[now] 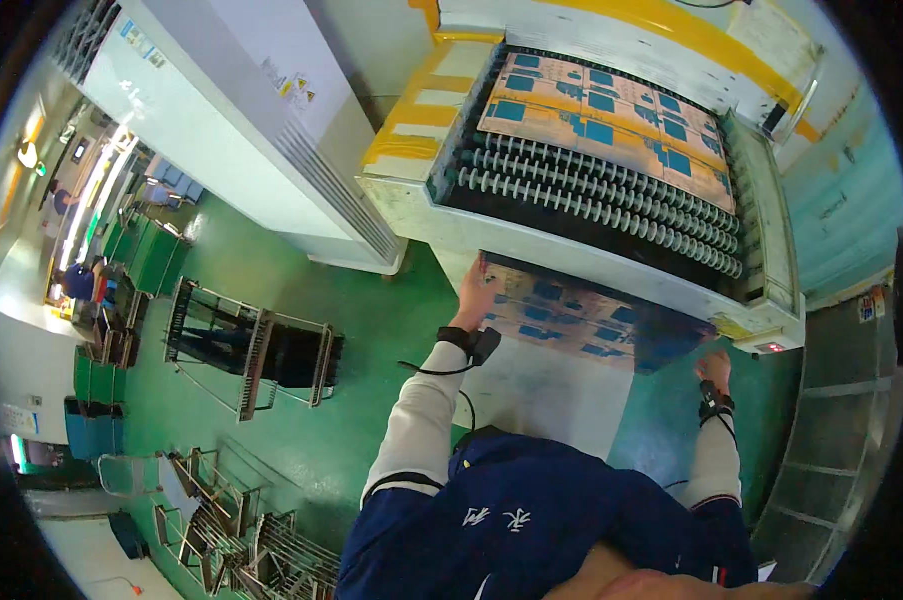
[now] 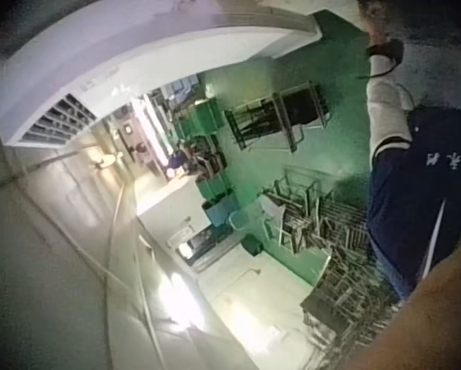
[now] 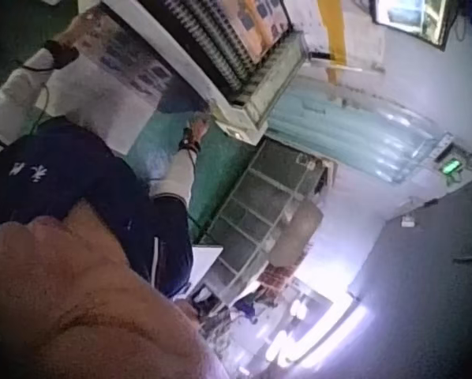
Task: Feeding metal sheets into a rolling or processing machine.
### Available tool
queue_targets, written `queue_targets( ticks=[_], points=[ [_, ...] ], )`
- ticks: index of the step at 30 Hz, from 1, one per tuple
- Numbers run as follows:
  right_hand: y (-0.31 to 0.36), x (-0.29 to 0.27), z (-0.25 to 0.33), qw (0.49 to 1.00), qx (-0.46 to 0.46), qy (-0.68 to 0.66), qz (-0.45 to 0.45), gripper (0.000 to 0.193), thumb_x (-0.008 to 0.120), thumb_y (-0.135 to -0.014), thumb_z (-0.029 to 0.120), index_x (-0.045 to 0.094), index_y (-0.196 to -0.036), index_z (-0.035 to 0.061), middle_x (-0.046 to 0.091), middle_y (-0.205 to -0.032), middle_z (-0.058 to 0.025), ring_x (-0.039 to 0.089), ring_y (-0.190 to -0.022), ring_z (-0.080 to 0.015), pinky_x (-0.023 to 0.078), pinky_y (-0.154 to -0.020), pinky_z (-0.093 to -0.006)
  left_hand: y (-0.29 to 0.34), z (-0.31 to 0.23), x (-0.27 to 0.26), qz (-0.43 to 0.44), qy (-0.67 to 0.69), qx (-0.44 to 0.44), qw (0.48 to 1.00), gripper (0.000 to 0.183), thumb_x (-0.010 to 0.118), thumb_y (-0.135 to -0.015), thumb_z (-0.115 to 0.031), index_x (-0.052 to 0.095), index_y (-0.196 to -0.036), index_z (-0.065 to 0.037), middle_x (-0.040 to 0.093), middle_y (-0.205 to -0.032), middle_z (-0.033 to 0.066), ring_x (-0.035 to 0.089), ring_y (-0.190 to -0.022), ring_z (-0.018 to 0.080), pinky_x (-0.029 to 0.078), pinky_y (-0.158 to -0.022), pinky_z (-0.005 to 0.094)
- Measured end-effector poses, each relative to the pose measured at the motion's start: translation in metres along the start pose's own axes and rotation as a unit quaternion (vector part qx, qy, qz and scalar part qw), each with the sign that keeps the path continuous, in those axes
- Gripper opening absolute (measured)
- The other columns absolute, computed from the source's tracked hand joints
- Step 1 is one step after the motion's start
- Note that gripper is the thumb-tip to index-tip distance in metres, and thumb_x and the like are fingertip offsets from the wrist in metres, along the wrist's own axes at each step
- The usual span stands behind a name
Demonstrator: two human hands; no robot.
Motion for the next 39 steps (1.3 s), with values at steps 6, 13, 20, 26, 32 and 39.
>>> queue_targets(
  ticks=[6, 13, 20, 26, 32, 39],
  points=[
    [-0.017, 0.01, -0.014, 0.974, -0.115, 0.008, 0.196, 0.015, 0.064, -0.068, 0.012, 0.06, -0.082, 0.008, 0.056, -0.076, -0.0064, 0.054, -0.072, -0.0255, 0.048, -0.064, -0.0329, 0.024, -0.038, -0.003, -0.006, -0.057, -0.012, 0.998, 0.067, 0.062, -0.069, -0.018, 0.034, -0.129, -0.005, 0.053, -0.112, 0.0158, 0.05, -0.104, 0.0309, 0.041, -0.086, 0.0358],
    [-0.055, -0.017, -0.04, 0.938, -0.274, 0.06, 0.202, 0.039, 0.054, -0.078, 0.009, 0.048, -0.116, 0.0167, 0.057, -0.087, -0.0023, 0.056, -0.065, -0.0176, 0.047, -0.051, -0.0312, 0.016, -0.015, 0.014, -0.023, -0.012, 0.025, 0.999, 0.066, 0.062, -0.067, -0.02, 0.037, -0.126, -0.003, 0.054, -0.108, 0.0174, 0.053, -0.098, 0.0298, 0.042, -0.082, 0.0358],
    [0.042, -0.005, -0.025, 0.974, -0.091, -0.048, 0.2, 0.036, 0.055, -0.078, 0.011, 0.051, -0.113, 0.0053, 0.059, -0.09, -0.0058, 0.056, -0.062, -0.0187, 0.048, -0.054, -0.0285, 0.063, -0.038, -0.024, -0.122, 0.024, 0.003, 0.992, 0.051, 0.063, -0.072, -0.027, 0.047, -0.114, -0.002, 0.052, -0.11, 0.0179, 0.051, -0.1, 0.0254, 0.04, -0.084, 0.0338],
    [0.068, -0.024, 0.009, 0.827, -0.401, 0.392, -0.045, 0.058, 0.069, -0.068, 0.024, 0.047, -0.118, 0.0046, 0.057, -0.101, -0.0107, 0.055, -0.084, -0.0261, 0.045, -0.07, -0.0358, 0.076, -0.015, -0.025, -0.146, -0.079, -0.038, 0.985, 0.042, 0.065, -0.072, -0.033, 0.055, -0.099, -0.002, 0.051, -0.099, 0.0166, 0.05, -0.094, 0.0271, 0.04, -0.082, 0.0354],
    [0.174, 0.093, 0.021, 0.708, -0.504, 0.479, 0.124, 0.052, 0.069, -0.062, 0.027, 0.055, -0.107, 0.0068, 0.057, -0.104, -0.0125, 0.048, -0.101, -0.0325, 0.039, -0.085, -0.0417, 0.1, -0.001, -0.042, -0.165, -0.057, -0.02, 0.984, 0.038, 0.066, -0.071, -0.031, 0.056, -0.093, -0.002, 0.052, -0.095, 0.0154, 0.05, -0.091, 0.0277, 0.04, -0.081, 0.0354],
    [0.219, 0.181, -0.045, 0.634, -0.528, 0.492, 0.276, 0.012, 0.056, -0.072, 0.016, 0.059, -0.077, 0.005, 0.058, -0.077, -0.0158, 0.056, -0.076, -0.0356, 0.044, -0.067, -0.0424, 0.113, 0.025, -0.048, -0.177, 0.006, 0.064, 0.982, 0.033, 0.069, -0.068, -0.024, 0.06, -0.085, 0.002, 0.059, -0.087, 0.0173, 0.057, -0.08, 0.0278, 0.047, -0.068, 0.0359]
  ],
)
Point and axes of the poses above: each hand's wrist, its own y-axis away from the middle knuckle, its own x-axis out of the palm, z = x × y, the point moved 4 cm from there along -y, towards the middle knuckle
